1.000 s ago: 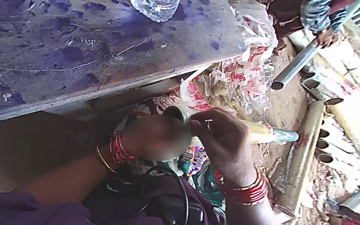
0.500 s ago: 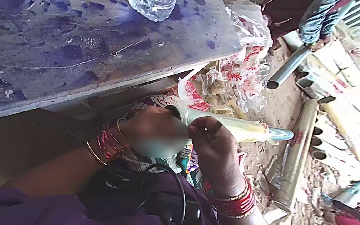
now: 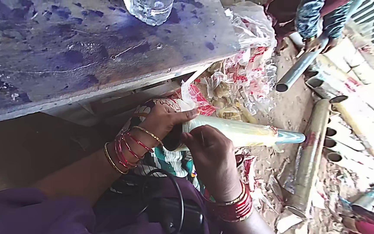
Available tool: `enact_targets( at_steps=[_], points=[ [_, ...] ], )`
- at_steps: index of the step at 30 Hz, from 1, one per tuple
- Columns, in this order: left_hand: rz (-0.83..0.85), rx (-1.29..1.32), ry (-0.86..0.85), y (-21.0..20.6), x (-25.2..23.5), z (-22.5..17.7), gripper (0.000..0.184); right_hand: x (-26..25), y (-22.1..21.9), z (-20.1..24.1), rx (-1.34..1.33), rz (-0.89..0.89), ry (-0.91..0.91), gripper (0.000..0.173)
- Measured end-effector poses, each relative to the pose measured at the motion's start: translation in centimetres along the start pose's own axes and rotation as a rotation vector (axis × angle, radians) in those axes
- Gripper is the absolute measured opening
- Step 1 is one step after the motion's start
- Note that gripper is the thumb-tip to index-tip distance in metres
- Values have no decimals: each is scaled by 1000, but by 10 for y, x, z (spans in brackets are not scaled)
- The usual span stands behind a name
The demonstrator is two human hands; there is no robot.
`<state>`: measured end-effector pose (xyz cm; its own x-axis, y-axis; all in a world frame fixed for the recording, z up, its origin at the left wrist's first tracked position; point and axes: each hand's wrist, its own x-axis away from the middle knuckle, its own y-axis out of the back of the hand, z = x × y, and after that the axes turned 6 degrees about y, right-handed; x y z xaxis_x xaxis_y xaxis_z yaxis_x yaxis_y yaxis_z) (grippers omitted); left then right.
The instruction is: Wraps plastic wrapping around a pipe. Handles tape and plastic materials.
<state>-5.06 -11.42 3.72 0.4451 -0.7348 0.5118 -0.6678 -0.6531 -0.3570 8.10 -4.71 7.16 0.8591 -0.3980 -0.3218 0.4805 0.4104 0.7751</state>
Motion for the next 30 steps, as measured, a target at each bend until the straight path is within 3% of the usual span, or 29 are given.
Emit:
enact_targets(
  at_steps=[3,10,16,20,25,28,30],
  points=[
    [-33,144,44,-6,4,2,17,6,2,-6,-132,4,-20,17],
    [-87,200,47,-13,9,5,12,19,4,-5,-175,-39,-55,16],
    [-102,80,-41,-9,10,15,21,36,10,-14,-191,-27,-213,19],
    [-143,180,-58,-12,-9,11,21,44,15,-20,-357,-70,-220,14],
    [-158,207,-27,-15,-5,8,16,25,2,-8,-197,-136,10,26],
    [-112,118,-43,-9,0,10,20,16,-9,4,-4,-202,-2,13],
    [-100,-155,-165,2,1,11,38,16,-12,8,56,-212,-23,5]
  ],
)
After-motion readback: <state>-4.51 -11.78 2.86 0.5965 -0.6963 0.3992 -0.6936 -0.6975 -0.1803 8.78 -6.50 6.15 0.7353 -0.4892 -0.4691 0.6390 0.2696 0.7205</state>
